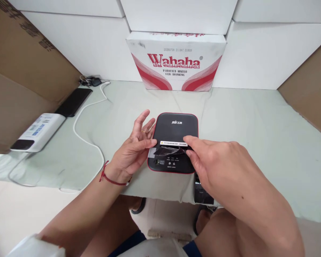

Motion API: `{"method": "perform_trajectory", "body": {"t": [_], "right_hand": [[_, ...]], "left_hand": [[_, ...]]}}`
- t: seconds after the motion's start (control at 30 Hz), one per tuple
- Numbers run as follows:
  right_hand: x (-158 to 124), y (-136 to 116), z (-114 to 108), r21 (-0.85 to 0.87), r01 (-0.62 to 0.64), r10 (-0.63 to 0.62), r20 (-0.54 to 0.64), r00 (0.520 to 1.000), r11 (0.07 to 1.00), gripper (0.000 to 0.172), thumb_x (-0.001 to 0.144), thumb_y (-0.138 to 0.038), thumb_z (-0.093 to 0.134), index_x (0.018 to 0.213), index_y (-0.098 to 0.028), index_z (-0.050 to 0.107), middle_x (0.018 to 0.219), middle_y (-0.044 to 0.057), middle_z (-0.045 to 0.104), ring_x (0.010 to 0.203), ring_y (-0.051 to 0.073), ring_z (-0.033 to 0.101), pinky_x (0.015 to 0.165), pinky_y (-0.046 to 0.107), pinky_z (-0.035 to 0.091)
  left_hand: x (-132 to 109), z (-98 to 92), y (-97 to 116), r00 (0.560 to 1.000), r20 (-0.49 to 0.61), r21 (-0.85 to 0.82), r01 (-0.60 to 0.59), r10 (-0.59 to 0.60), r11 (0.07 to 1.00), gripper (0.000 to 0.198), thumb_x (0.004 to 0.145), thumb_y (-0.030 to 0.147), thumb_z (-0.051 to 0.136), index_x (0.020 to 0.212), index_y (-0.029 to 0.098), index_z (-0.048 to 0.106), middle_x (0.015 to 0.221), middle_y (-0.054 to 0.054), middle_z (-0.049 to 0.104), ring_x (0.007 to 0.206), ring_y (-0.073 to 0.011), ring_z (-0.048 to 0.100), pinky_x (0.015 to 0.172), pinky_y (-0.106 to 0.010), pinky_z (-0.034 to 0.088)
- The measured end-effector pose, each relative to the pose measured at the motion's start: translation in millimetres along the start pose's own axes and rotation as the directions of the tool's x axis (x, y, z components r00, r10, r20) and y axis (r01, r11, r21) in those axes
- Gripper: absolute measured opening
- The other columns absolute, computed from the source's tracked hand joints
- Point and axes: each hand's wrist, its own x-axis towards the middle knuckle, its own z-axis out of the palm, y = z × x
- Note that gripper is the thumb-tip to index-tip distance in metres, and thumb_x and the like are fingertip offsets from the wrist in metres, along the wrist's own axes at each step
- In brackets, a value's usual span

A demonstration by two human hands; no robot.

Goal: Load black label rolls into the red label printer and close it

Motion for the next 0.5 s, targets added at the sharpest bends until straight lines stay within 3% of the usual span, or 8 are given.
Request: {"method": "perform_trajectory", "body": {"t": [0.1, 0.27, 0.37, 0.5], "right_hand": [[-3, -10, -4, 0.112, 0.050, -0.051, 0.002, 0.999, 0.992, 0.045, 0.118, -0.023, 0.052, 0.157, -0.030, 0.075, 0.138, 0.005, 0.091, 0.095, 0.025, 0.092, 0.068, 0.035, 0.069], [-13, -20, -13, 0.158, 0.120, -0.152, 0.204, 0.967, 0.980, 0.058, 0.110, -0.013, 0.057, 0.154, -0.043, 0.079, 0.138, -0.001, 0.091, 0.091, 0.026, 0.092, 0.067, 0.034, 0.073], [-16, -17, -14, 0.148, 0.168, -0.200, 0.233, 0.952, 0.974, 0.062, 0.108, -0.013, 0.060, 0.156, -0.046, 0.079, 0.147, -0.002, 0.088, 0.100, 0.028, 0.093, 0.072, 0.035, 0.076], [-14, -15, -12, 0.151, 0.169, -0.201, 0.233, 0.952, 0.974, 0.063, 0.108, -0.017, 0.063, 0.162, -0.046, 0.076, 0.146, 0.000, 0.088, 0.100, 0.028, 0.093, 0.076, 0.035, 0.078]], "left_hand": [[-2, 4.6, -3, 0.999, -0.013, -0.042, -0.034, 0.033, 0.999, 0.104, 0.076, 0.032, 0.102, 0.167, 0.051, 0.054, 0.191, 0.000, 0.044, 0.186, -0.0361, 0.031, 0.154, -0.063, 0.026], [-11, 12.1, -8, 0.999, 0.037, -0.149, -0.019, 0.025, 0.989, 0.068, 0.085, 0.036, 0.097, 0.147, 0.035, 0.070, 0.181, -0.006, 0.061, 0.179, -0.0327, 0.046, 0.152, -0.056, 0.033], [-16, 11.1, -11, 0.997, 0.077, -0.168, -0.010, 0.023, 0.986, 0.072, 0.081, 0.029, 0.095, 0.149, 0.034, 0.071, 0.181, -0.006, 0.061, 0.178, -0.0337, 0.047, 0.151, -0.058, 0.035], [-17, 5.5, -14, 0.994, 0.099, -0.116, -0.026, 0.037, 0.993, 0.092, 0.078, 0.025, 0.091, 0.163, 0.044, 0.061, 0.191, 0.001, 0.048, 0.186, -0.0315, 0.034, 0.154, -0.057, 0.031]]}}
